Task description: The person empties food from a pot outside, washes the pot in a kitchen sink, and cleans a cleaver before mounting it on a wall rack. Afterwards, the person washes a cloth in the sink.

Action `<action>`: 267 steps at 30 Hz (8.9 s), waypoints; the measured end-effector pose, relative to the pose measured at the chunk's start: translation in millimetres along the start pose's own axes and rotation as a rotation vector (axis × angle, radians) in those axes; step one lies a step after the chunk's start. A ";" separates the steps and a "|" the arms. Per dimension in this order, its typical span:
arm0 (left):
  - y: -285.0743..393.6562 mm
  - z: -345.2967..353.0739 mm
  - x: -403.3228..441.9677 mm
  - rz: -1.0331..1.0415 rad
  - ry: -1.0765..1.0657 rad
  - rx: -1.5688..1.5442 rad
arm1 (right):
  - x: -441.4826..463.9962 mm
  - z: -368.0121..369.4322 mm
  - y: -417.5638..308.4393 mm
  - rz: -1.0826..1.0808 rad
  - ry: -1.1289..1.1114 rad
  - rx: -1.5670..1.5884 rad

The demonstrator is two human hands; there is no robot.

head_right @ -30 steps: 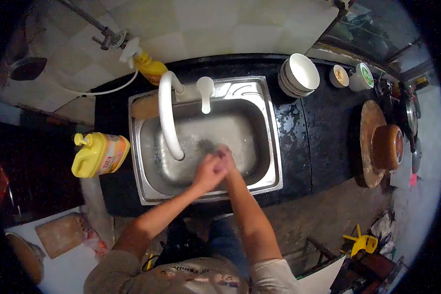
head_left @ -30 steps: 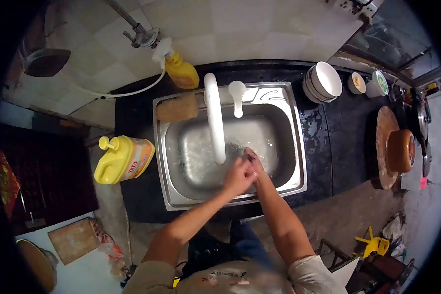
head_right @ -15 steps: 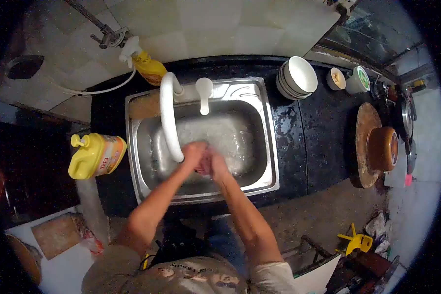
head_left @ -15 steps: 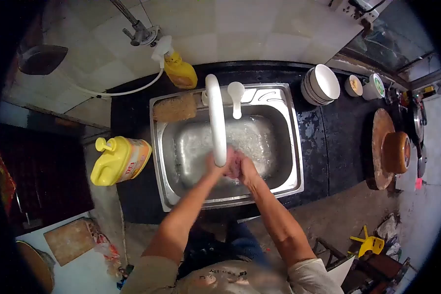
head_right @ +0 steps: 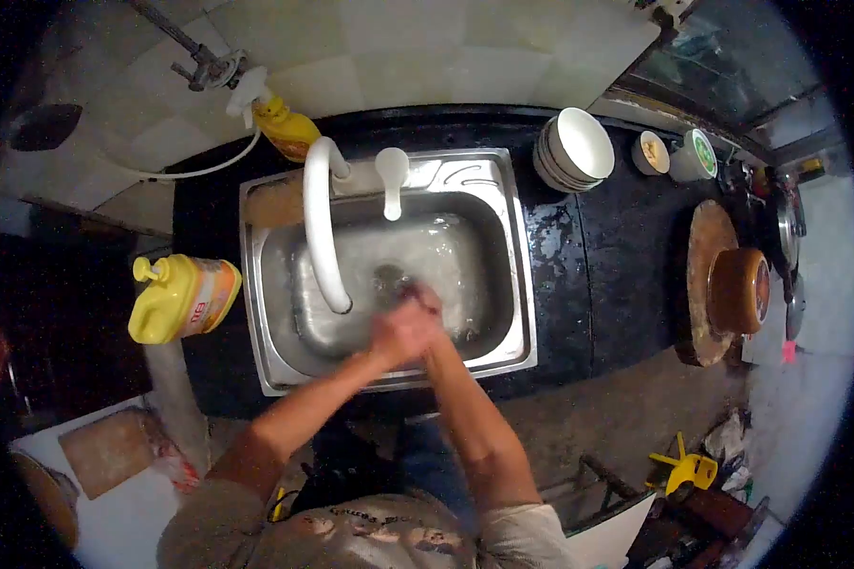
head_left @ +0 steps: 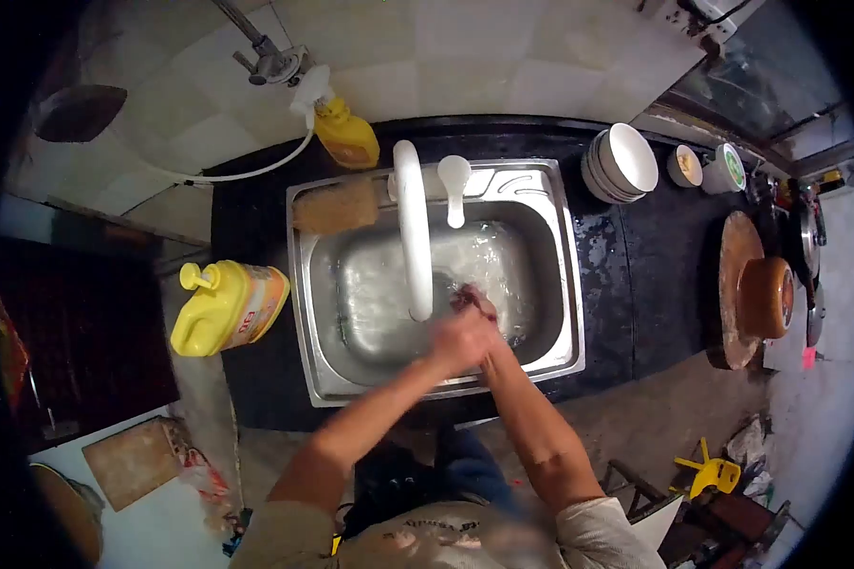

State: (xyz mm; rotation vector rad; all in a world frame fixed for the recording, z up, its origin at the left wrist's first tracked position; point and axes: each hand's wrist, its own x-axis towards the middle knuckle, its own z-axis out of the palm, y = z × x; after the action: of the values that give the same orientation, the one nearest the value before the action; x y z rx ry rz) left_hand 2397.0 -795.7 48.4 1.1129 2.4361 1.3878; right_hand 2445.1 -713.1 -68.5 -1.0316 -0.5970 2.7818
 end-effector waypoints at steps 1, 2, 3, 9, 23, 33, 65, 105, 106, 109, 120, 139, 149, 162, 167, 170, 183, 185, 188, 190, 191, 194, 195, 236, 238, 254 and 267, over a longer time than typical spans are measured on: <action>-16.9 1.5 9.4 -0.032 0.053 -0.006 | -11.8 25.2 -2.9 -0.046 0.046 -0.099; -10.3 -20.3 44.5 -0.365 -0.072 -0.022 | -20.1 54.8 -8.9 -0.096 0.085 -0.196; -40.7 -14.8 50.5 -0.494 0.044 -0.165 | -28.1 91.6 -20.2 -0.004 0.135 -0.019; 56.8 -28.1 14.2 -0.153 0.004 -0.022 | -21.9 53.8 -39.1 0.017 0.023 -0.129; -142.4 3.4 -8.1 -0.949 -0.534 -0.252 | -44.9 69.4 -27.7 0.307 0.295 -0.268; -28.5 -29.4 45.8 -0.584 -0.070 -0.117 | -51.4 98.5 -31.9 0.110 -0.016 -0.044; -20.4 -26.6 54.3 -0.432 -0.029 -0.082 | -79.9 123.5 -45.0 -0.206 0.010 -0.432; 76.1 -66.9 -15.7 0.339 -0.284 -0.272 | -68.5 77.4 -10.3 0.084 -0.229 -0.177; 64.9 -59.9 -18.0 0.414 -0.306 -0.202 | -73.9 91.6 -11.6 -0.054 -0.147 -0.523; 3.1 -61.6 31.6 -0.284 -0.098 0.083 | -74.2 127.6 -14.6 -0.508 0.140 -1.538; -8.2 -44.1 11.5 -0.572 -0.063 -0.084 | -73.2 135.4 -29.1 0.024 0.465 -0.088; 38.1 -31.3 -0.3 0.069 -0.227 -0.090 | -64.1 56.3 0.7 -0.513 0.014 -0.468; 62.9 -30.4 7.3 -0.075 0.086 -0.072 | -76.4 100.9 -16.2 -0.488 0.027 -0.145; -149.6 -47.7 -17.6 -0.672 -0.055 0.130 | -82.5 80.7 -18.9 0.189 0.304 -0.276; -20.7 -19.9 -3.7 -0.537 -0.368 -0.544 | -2.5 -21.2 23.0 0.189 -0.113 -0.118; 57.8 -54.3 -0.1 0.273 -0.226 -0.110 | -42.5 30.4 -10.2 -0.035 -0.106 -0.138; 35.4 -38.0 9.9 0.092 0.062 -0.164 | -73.3 112.8 -25.1 -0.343 0.158 -0.431; -5.6 -28.2 8.1 -0.090 -0.005 -0.069 | -85.9 113.3 -32.9 -0.030 0.246 -0.351; -57.9 -63.4 23.5 -0.323 -0.207 0.264 | -78.2 95.5 -32.5 0.154 0.196 -0.247; -137.8 -63.4 6.7 -0.401 -0.130 0.282 | -83.0 73.0 -34.5 0.119 0.212 -0.264; -156.2 -67.0 2.3 -0.468 -0.049 0.258 | -88.4 75.1 -36.7 0.106 0.118 -0.293; -145.5 -59.0 -19.3 -0.687 0.044 0.478 | -75.5 53.1 -15.8 0.240 0.352 -0.295; -157.9 -45.4 -33.0 -0.652 -0.196 0.204 | -58.8 33.4 -2.7 0.296 0.292 -0.218; 43.5 -55.3 -10.6 0.351 -0.173 -0.027 | -31.0 21.9 -0.2 -0.082 -0.179 -0.105; 4.4 -40.4 5.0 0.058 -0.171 0.014 | -69.3 100.9 -17.3 -0.083 -0.044 -0.022; -87.0 -69.7 10.8 -0.324 0.033 -0.002 | -96.5 98.8 -38.8 -0.097 0.166 -0.333; 3.0 -41.5 -5.1 -0.464 -0.357 -0.601 | -54.3 30.4 -3.9 0.149 0.115 -0.140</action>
State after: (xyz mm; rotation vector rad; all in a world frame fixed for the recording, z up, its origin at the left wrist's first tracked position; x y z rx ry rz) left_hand 2384.1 -826.9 73.2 0.5444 1.6998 1.4528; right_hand 2466.7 -732.3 -13.2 -1.3061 -0.7374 2.8145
